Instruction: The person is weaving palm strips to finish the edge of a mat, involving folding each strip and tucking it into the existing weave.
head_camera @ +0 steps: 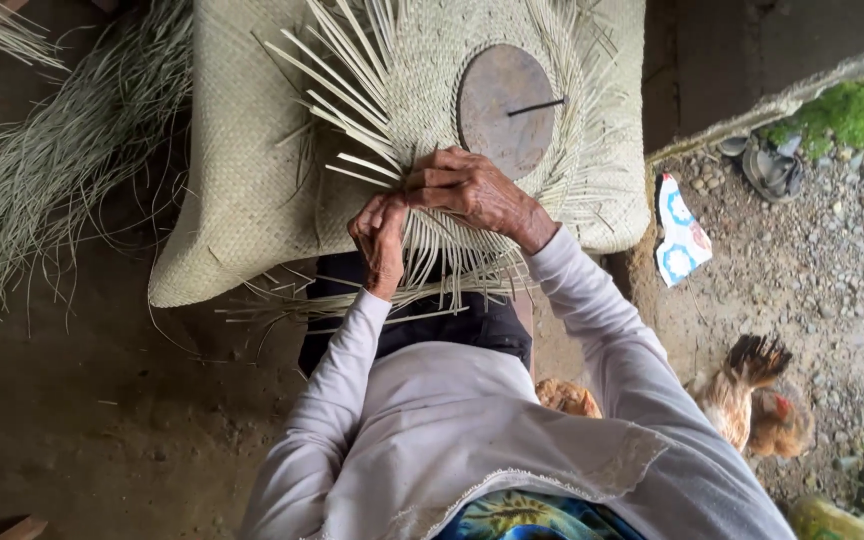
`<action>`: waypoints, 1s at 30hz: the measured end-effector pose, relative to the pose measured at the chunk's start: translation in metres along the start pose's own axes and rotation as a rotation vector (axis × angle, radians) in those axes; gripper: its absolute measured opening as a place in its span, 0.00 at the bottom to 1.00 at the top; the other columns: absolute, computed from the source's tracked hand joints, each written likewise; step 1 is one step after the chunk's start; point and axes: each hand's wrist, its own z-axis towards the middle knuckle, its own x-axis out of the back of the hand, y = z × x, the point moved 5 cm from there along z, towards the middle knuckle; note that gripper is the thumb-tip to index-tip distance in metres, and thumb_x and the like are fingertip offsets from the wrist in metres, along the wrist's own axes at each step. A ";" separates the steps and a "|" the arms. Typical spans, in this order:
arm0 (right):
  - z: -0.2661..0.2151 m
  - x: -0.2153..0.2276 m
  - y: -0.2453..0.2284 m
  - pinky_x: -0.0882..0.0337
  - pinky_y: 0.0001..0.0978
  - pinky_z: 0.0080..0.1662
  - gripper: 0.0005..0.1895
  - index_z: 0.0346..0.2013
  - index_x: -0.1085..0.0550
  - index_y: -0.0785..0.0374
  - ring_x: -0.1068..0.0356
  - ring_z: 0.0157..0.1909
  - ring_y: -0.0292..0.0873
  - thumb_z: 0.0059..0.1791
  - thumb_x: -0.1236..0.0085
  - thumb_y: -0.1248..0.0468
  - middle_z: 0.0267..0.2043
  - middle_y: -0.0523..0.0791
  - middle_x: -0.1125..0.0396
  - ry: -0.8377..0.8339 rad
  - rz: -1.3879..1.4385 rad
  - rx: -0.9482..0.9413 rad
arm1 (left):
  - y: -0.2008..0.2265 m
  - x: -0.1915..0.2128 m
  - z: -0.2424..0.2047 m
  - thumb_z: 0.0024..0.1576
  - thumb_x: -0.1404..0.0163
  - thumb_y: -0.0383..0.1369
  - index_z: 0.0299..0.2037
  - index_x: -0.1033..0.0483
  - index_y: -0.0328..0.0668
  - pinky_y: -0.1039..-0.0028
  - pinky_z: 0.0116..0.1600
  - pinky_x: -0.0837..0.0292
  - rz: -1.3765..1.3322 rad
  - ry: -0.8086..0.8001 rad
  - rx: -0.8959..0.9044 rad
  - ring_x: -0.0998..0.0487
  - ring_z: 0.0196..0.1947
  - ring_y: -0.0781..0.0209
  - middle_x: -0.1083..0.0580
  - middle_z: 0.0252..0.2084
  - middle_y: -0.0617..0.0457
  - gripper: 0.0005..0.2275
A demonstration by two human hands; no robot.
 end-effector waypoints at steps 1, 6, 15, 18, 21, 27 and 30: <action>0.007 0.015 -0.026 0.32 0.39 0.45 0.10 0.42 0.27 0.63 0.34 0.48 0.48 0.50 0.56 0.73 0.45 0.45 0.33 0.116 -0.326 0.222 | 0.002 -0.003 0.000 0.48 0.51 0.30 0.21 0.29 0.39 0.79 0.32 0.36 -0.070 -0.025 0.012 0.33 0.26 0.75 0.31 0.21 0.63 0.05; 0.015 0.021 -0.032 0.31 0.37 0.48 0.07 0.38 0.25 0.62 0.32 0.49 0.47 0.48 0.50 0.68 0.44 0.44 0.31 0.081 -0.313 0.178 | 0.002 0.000 -0.002 0.52 0.49 0.37 0.27 0.26 0.41 0.81 0.29 0.43 0.106 -0.050 -0.132 0.39 0.22 0.73 0.34 0.19 0.62 0.08; 0.032 0.012 -0.034 0.29 0.31 0.34 0.05 0.29 0.33 0.63 0.32 0.32 0.42 0.47 0.45 0.71 0.38 0.44 0.36 0.171 -0.599 0.182 | -0.012 -0.003 0.000 0.49 0.51 0.31 0.32 0.28 0.42 0.74 0.28 0.37 0.376 -0.029 -0.282 0.31 0.21 0.64 0.29 0.21 0.53 0.04; 0.031 0.009 -0.026 0.26 0.31 0.34 0.04 0.37 0.30 0.67 0.31 0.34 0.44 0.48 0.46 0.70 0.43 0.47 0.36 0.192 -0.514 0.104 | -0.001 -0.003 -0.001 0.50 0.50 0.33 0.31 0.28 0.41 0.74 0.30 0.37 0.380 -0.009 -0.296 0.32 0.22 0.66 0.30 0.21 0.54 0.05; 0.026 0.010 -0.024 0.29 0.33 0.37 0.04 0.36 0.31 0.68 0.32 0.38 0.45 0.50 0.48 0.68 0.42 0.49 0.39 0.199 -0.416 0.105 | 0.020 -0.006 -0.005 0.52 0.51 0.33 0.28 0.27 0.38 0.76 0.33 0.37 0.323 -0.023 -0.362 0.32 0.24 0.67 0.29 0.22 0.54 0.06; 0.009 0.011 -0.017 0.31 0.36 0.45 0.07 0.40 0.27 0.63 0.33 0.48 0.48 0.48 0.46 0.71 0.48 0.48 0.37 0.186 -0.296 0.122 | -0.001 -0.005 -0.002 0.51 0.50 0.39 0.22 0.28 0.43 0.78 0.31 0.45 0.064 -0.006 -0.019 0.41 0.21 0.71 0.36 0.17 0.62 0.11; 0.008 0.010 -0.012 0.26 0.34 0.45 0.06 0.39 0.27 0.64 0.31 0.44 0.48 0.48 0.45 0.72 0.48 0.49 0.39 0.210 -0.299 0.140 | -0.001 -0.005 0.001 0.52 0.53 0.42 0.21 0.30 0.43 0.77 0.27 0.46 0.157 -0.015 -0.110 0.41 0.19 0.71 0.35 0.17 0.61 0.13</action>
